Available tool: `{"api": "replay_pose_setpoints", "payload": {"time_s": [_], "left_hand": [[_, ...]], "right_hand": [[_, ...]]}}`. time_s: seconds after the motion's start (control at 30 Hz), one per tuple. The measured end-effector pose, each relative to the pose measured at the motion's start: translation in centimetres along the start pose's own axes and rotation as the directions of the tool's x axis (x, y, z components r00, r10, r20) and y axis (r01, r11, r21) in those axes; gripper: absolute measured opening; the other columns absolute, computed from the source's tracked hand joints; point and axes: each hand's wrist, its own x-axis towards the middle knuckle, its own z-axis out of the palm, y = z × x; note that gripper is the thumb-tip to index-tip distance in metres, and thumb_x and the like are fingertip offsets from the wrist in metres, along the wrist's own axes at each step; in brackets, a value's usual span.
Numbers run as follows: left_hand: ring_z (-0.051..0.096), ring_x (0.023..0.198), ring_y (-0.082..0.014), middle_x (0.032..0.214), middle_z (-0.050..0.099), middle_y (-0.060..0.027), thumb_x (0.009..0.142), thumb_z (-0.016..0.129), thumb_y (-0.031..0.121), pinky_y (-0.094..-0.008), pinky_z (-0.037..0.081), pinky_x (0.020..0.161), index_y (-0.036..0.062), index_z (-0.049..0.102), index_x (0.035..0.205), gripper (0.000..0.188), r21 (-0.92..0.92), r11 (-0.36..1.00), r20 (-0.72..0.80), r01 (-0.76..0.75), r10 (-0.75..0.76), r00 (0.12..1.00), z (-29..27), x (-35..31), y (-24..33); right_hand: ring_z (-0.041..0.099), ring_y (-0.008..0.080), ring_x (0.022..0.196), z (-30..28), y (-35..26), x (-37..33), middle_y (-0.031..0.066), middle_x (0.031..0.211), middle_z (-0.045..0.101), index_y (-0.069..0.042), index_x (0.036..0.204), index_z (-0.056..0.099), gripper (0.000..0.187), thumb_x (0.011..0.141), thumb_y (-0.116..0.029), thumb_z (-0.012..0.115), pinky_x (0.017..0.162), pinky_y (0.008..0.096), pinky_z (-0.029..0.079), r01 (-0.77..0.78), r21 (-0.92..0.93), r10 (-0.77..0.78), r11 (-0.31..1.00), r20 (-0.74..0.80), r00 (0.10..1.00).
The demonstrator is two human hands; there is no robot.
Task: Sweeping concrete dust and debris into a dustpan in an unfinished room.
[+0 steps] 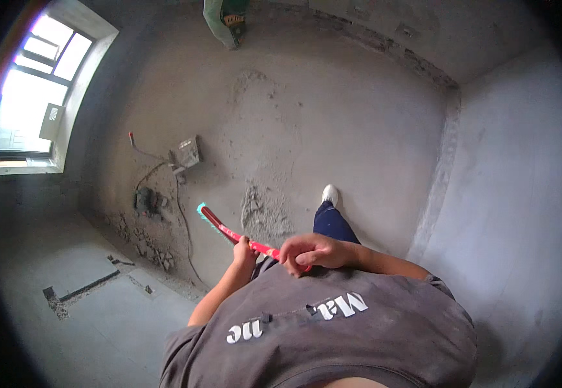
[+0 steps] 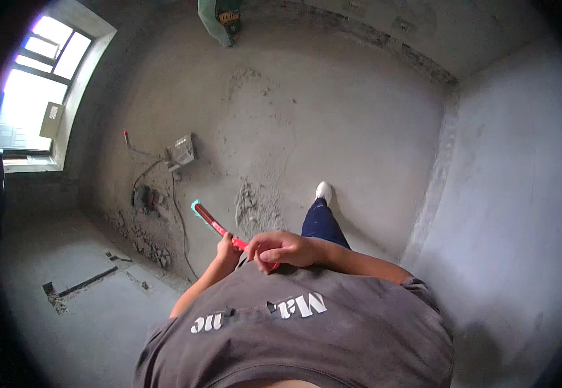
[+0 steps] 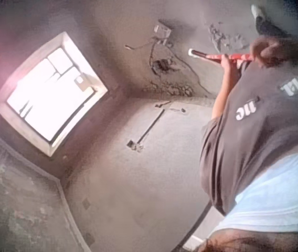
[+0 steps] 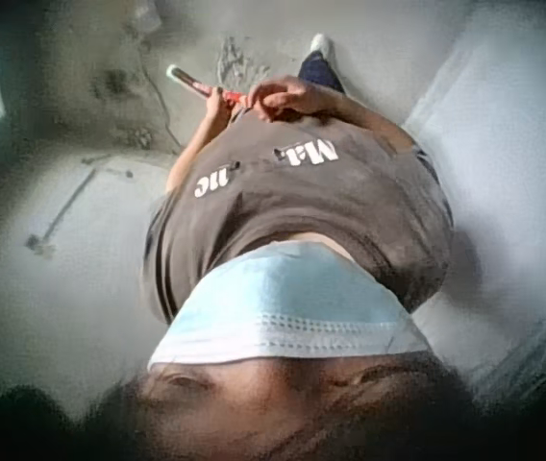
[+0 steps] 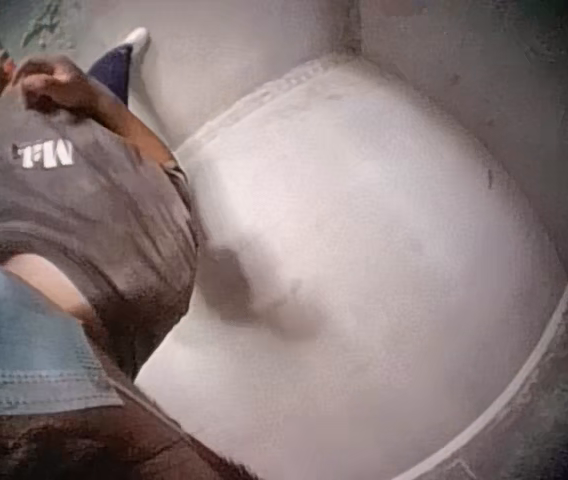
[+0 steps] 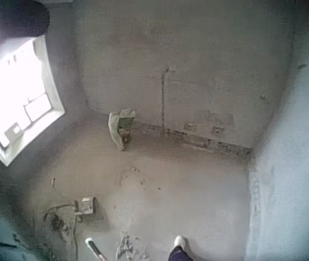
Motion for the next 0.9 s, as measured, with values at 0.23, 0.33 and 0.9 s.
{"api": "replay_pose_setpoints", "payload": {"time_s": [0.23,0.33,0.9], "left_hand": [[0.04,0.038,-0.0134,0.057,0.044,-0.0021,0.085,0.051,0.017,-0.0261,0.033,0.034,0.0075,0.046,0.072,0.017,-0.176,0.953,-0.042,-0.247,0.243,0.969,9.9,-0.9,2.0],[0.044,0.05,-0.0155,0.059,0.043,-0.0021,0.085,0.051,0.016,-0.0295,0.039,0.046,0.0092,0.045,0.073,0.015,-0.234,0.942,0.032,-0.24,0.254,0.967,15.0,-2.6,5.1],[0.046,0.045,-0.0078,0.06,0.046,0.0034,0.086,0.049,0.01,-0.0228,0.038,0.039,0.0125,0.04,0.082,0.01,-0.44,0.851,0.502,0.287,-0.032,0.864,39.7,4.4,26.8]], "right_hand": [[0.06,0.0161,0.076,-7.6,-11.8,-1.3,0.0089,0.078,0.06,0.001,0.092,0.055,0.028,0.093,-0.026,0.048,0.069,0.0267,0.047,-0.222,0.027,0.214,0.975,0.178,0.96],[0.061,0.0154,0.07,-9.9,-15.0,-0.6,0.0087,0.076,0.06,0.001,0.087,0.054,0.027,0.092,-0.025,0.048,0.064,0.0258,0.047,-0.269,0.011,0.26,0.963,0.221,0.94],[0.057,0.0132,0.081,-34.2,-31.9,9.5,0.0057,0.086,0.063,-0.004,0.099,0.055,0.019,0.089,-0.019,0.048,0.075,0.0255,0.044,-0.23,-0.432,0.019,0.872,-0.439,0.898]]}}
